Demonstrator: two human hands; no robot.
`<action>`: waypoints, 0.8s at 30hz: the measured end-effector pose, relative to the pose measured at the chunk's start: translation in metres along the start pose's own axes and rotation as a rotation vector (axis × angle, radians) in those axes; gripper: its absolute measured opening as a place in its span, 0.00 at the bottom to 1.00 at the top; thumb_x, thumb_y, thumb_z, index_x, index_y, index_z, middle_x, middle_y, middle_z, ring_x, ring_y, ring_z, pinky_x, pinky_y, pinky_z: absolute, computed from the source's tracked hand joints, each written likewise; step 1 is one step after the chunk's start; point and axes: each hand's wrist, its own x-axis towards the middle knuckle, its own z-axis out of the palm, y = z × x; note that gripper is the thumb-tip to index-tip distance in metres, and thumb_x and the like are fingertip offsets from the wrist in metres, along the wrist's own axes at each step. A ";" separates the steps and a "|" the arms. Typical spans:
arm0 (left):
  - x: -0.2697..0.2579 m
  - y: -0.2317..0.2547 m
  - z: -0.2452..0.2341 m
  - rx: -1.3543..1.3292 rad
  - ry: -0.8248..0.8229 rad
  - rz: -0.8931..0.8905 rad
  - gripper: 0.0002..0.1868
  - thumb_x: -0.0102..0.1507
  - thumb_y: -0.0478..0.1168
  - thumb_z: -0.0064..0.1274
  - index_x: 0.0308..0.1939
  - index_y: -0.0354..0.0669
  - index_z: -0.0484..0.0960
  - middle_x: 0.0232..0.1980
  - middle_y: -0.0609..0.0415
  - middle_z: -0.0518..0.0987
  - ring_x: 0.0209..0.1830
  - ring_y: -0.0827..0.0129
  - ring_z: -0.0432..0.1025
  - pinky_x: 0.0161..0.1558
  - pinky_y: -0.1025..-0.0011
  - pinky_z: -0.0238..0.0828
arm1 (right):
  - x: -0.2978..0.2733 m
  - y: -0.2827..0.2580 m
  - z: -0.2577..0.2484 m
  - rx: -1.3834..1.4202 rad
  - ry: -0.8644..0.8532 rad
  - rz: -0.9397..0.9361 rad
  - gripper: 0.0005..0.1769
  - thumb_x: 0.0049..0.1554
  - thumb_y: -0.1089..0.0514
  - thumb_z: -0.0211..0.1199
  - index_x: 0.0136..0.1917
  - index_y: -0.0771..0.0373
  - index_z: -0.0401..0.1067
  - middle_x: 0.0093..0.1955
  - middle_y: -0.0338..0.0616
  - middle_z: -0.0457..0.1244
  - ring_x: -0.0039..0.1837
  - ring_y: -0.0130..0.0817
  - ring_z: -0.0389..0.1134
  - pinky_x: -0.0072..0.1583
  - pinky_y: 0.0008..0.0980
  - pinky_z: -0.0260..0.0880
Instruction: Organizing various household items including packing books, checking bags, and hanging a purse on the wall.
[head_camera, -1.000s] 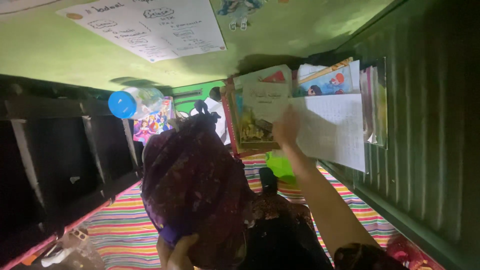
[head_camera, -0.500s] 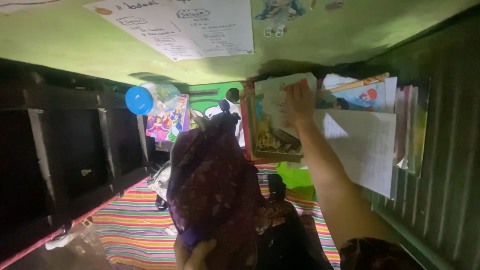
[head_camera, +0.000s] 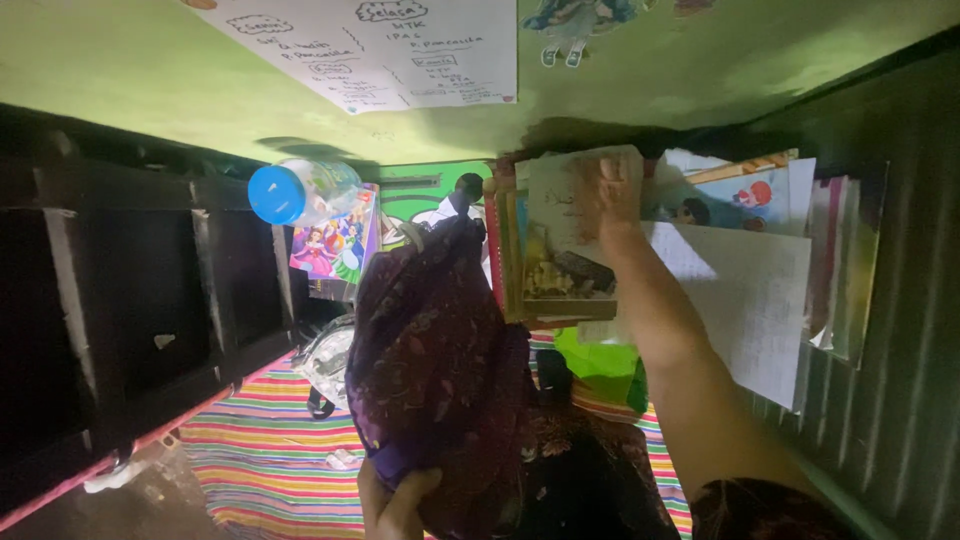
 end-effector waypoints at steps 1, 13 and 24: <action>0.000 0.004 0.001 0.003 0.001 0.001 0.37 0.42 0.25 0.56 0.58 0.29 0.77 0.49 0.40 0.84 0.50 0.53 0.77 0.57 0.62 0.70 | 0.004 0.001 0.001 -0.013 -0.001 -0.004 0.48 0.43 0.47 0.77 0.71 0.60 0.61 0.79 0.52 0.48 0.80 0.52 0.45 0.78 0.50 0.42; -0.007 0.046 0.037 -0.050 -0.200 0.032 0.25 0.48 0.28 0.55 0.51 0.29 0.79 0.43 0.44 0.83 0.42 0.59 0.77 0.48 0.65 0.73 | -0.012 0.028 -0.032 0.335 0.195 -0.108 0.18 0.55 0.69 0.65 0.60 0.63 0.76 0.66 0.58 0.64 0.70 0.56 0.61 0.72 0.53 0.59; -0.023 0.076 0.077 -0.058 -0.282 0.074 0.24 0.50 0.27 0.52 0.52 0.33 0.77 0.42 0.50 0.81 0.41 0.66 0.74 0.46 0.69 0.72 | -0.056 0.045 -0.095 0.521 -0.058 -0.204 0.24 0.52 0.64 0.66 0.63 0.61 0.73 0.57 0.59 0.68 0.56 0.56 0.70 0.61 0.55 0.67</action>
